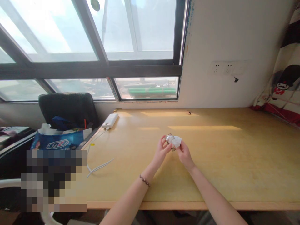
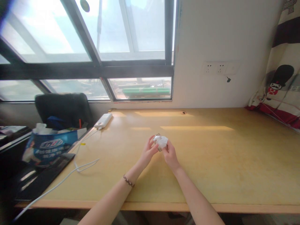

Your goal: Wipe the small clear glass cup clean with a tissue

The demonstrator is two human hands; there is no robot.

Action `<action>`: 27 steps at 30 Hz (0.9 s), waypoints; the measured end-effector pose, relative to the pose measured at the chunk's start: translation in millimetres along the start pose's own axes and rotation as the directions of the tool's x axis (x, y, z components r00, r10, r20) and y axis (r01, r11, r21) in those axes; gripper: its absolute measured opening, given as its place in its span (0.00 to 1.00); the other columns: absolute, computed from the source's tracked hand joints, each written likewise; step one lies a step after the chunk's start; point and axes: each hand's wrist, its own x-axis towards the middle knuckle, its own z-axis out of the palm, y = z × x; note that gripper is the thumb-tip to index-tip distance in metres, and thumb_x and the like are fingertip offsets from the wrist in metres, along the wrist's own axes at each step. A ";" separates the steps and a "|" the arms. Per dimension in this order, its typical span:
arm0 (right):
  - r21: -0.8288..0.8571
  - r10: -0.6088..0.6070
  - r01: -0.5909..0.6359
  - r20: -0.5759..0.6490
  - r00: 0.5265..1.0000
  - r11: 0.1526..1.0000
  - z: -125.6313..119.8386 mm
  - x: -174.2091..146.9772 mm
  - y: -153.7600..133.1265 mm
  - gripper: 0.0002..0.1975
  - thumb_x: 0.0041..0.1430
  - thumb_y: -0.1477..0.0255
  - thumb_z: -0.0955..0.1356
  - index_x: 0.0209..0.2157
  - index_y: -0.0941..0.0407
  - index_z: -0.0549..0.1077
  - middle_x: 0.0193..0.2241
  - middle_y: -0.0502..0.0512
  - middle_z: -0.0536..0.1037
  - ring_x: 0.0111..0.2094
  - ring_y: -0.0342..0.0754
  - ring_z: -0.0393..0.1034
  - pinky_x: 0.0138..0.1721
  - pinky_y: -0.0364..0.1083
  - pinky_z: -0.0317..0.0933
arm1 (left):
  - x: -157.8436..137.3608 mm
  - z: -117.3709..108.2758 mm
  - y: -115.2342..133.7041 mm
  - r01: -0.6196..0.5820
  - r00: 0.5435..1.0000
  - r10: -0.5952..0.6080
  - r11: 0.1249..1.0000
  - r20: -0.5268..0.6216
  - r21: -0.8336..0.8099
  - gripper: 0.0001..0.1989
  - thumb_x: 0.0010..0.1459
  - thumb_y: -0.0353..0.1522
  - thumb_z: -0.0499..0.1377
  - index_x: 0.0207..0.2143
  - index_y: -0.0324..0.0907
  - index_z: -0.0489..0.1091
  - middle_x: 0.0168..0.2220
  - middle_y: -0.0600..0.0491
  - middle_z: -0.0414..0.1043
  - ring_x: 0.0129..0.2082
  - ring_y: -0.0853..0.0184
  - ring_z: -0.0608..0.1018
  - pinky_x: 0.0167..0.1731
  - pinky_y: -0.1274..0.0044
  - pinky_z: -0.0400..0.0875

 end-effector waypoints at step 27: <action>-0.178 0.019 -0.039 -0.115 0.993 0.983 -0.2 4.1 5.4 0.14 0.55 0.66 0.60 0.38 0.57 0.70 0.35 0.56 0.72 0.36 0.49 0.65 0.36 0.46 0.60 | 10.4 -27.0 5.5 0.524 0.835 -0.490 0.847 0.250 -0.091 0.29 0.48 0.52 0.44 0.41 0.38 0.64 0.26 0.43 0.72 0.09 0.73 0.64 0.06 0.84 0.47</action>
